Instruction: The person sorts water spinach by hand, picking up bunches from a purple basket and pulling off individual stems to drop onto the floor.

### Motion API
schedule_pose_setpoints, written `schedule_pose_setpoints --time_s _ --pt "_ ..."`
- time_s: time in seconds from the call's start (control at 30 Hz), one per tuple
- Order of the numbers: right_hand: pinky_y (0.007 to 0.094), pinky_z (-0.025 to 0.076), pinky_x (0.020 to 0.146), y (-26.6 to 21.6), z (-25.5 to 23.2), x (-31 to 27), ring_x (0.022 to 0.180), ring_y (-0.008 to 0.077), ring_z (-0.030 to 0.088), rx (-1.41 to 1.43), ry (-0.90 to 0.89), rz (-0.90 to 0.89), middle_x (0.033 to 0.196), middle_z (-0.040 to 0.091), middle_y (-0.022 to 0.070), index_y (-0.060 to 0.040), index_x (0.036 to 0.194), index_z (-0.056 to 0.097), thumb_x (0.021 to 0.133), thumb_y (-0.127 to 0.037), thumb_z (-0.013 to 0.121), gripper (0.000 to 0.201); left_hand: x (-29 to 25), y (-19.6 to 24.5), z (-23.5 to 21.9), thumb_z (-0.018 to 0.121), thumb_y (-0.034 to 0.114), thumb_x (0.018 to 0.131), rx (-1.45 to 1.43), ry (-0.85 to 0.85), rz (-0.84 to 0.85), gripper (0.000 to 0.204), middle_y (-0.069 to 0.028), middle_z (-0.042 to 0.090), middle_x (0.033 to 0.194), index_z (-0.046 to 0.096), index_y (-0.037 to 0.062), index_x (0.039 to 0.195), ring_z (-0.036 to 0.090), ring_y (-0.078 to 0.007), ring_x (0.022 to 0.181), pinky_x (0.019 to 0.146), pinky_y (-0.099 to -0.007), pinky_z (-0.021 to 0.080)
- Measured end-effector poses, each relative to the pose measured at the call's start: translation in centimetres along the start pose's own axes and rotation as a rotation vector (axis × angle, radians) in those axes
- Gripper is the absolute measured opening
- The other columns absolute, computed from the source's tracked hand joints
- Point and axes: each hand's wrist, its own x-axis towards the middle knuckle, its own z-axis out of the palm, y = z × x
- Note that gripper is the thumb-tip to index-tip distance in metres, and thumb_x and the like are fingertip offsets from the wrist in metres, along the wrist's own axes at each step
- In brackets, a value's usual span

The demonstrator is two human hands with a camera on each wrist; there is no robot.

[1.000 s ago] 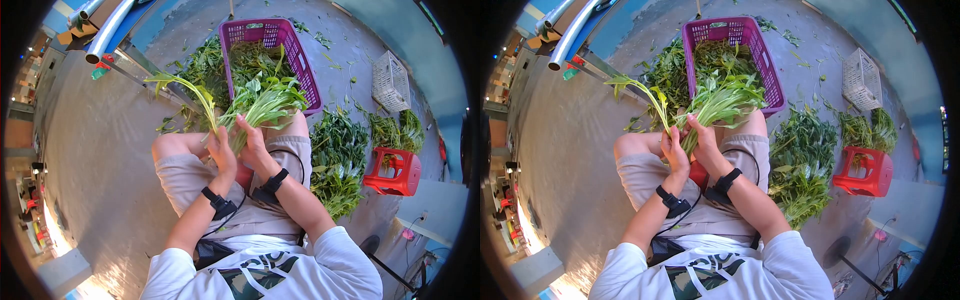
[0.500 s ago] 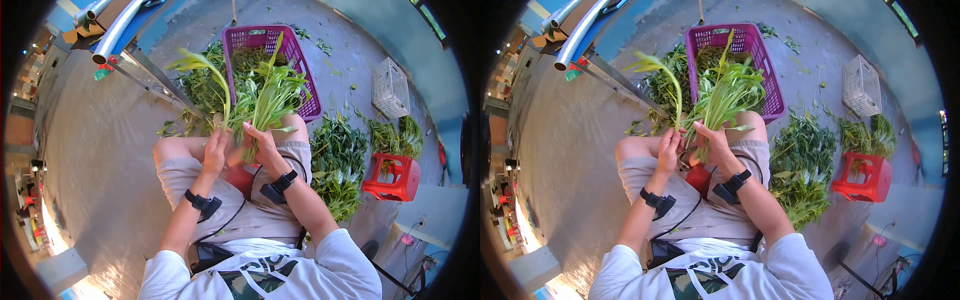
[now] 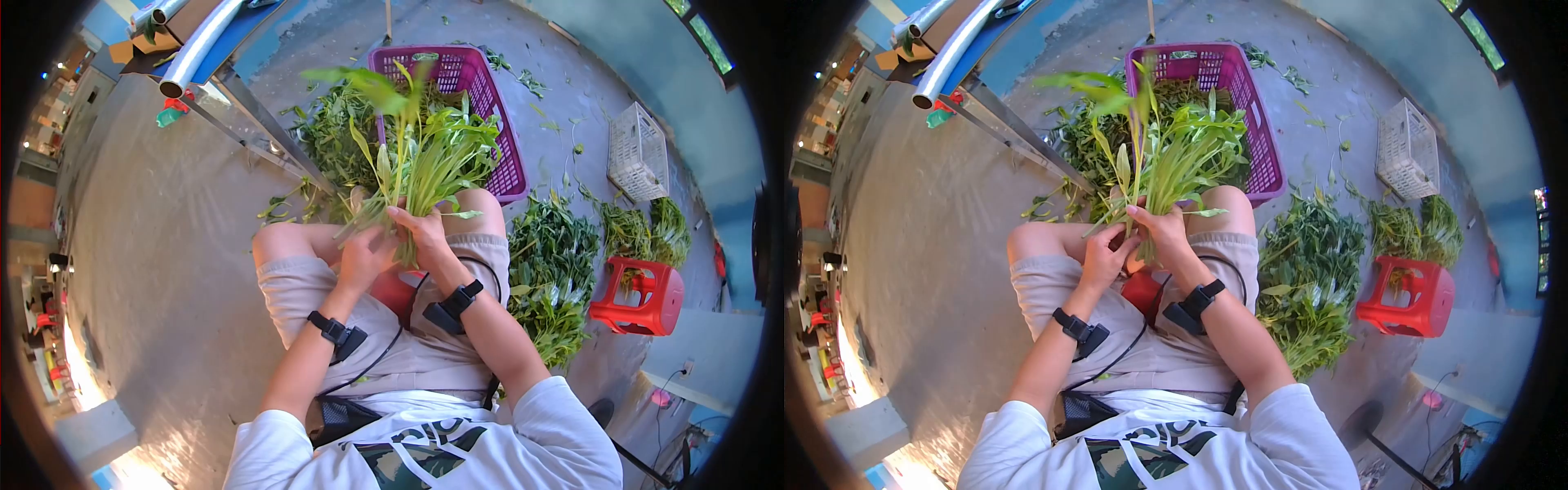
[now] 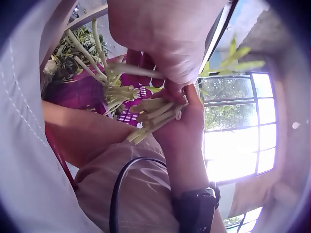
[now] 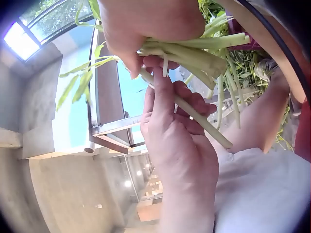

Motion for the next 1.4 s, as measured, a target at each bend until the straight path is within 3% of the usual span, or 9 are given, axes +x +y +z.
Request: schedule_pose_setpoints --time_s 0.27,0.67,0.77,1.0,1.07,1.4 --pt "0.0284 0.048 0.053 -0.1 0.2 -0.1 0.066 0.013 0.061 0.023 -0.04 0.062 0.087 0.067 0.0036 -0.003 0.105 0.063 0.085 -0.005 0.08 0.026 0.5 -2.6 -0.6 0.079 0.017 0.091 -0.204 0.132 -0.055 0.032 -0.0016 0.068 0.091 0.066 0.0029 0.117 0.063 -0.0066 0.082 0.073 -0.0218 0.052" --pt "0.0269 0.046 0.052 0.5 0.7 -0.4 0.06 0.0117 0.057 -0.008 -0.107 0.123 0.08 0.063 0.0014 -0.0052 0.103 0.063 0.086 -0.005 0.08 0.024 0.9 -3.3 -0.8 0.075 0.004 0.091 -0.428 0.054 -0.127 0.026 -0.0017 0.071 0.097 0.066 0.0015 0.115 0.066 -0.0072 0.087 0.078 -0.0225 0.055" --pt "0.0267 0.045 0.051 0.3 0.9 -0.6 0.059 0.0114 0.056 -0.007 -0.115 0.126 0.079 0.063 0.0012 -0.005 0.102 0.064 0.086 -0.006 0.08 0.022 0.8 -2.3 -1.2 0.077 0.012 0.09 -0.557 0.029 -0.226 0.022 -0.0021 0.073 0.098 0.07 0.0032 0.109 0.067 -0.009 0.09 0.083 -0.0256 0.053" --pt "0.0276 0.047 0.054 -0.2 1.0 -0.8 0.063 0.0124 0.059 -0.072 -0.133 0.142 0.081 0.064 0.0023 -0.0043 0.103 0.065 0.086 -0.005 0.079 0.023 0.6 -2.6 -1.2 0.071 0.009 0.095 -0.841 0.011 -0.287 0.019 -0.004 0.073 0.103 0.067 0.0043 0.113 0.069 -0.012 0.086 0.081 -0.0275 0.054" --pt "0.0275 0.048 0.054 -0.3 1.1 -0.9 0.064 0.0122 0.059 -0.082 -0.153 0.141 0.081 0.064 0.002 -0.0048 0.103 0.065 0.086 -0.005 0.079 0.022 0.9 -0.4 -1.5 0.07 0.009 0.096 -0.886 0.021 -0.293 0.017 -0.0044 0.073 0.105 0.066 0.0047 0.112 0.068 -0.012 0.085 0.08 -0.0278 0.053" --pt "0.0265 0.046 0.053 -0.5 1.5 -1.3 0.063 0.0108 0.058 -0.063 -0.205 0.127 0.083 0.065 0.0009 -0.0071 0.102 0.065 0.087 -0.006 0.079 0.021 0.8 -2.5 -1.2 0.071 0.016 0.097 -0.889 0.081 -0.358 0.012 -0.0018 0.072 0.101 0.07 0.0052 0.104 0.064 -0.0082 0.09 0.085 -0.025 0.049"
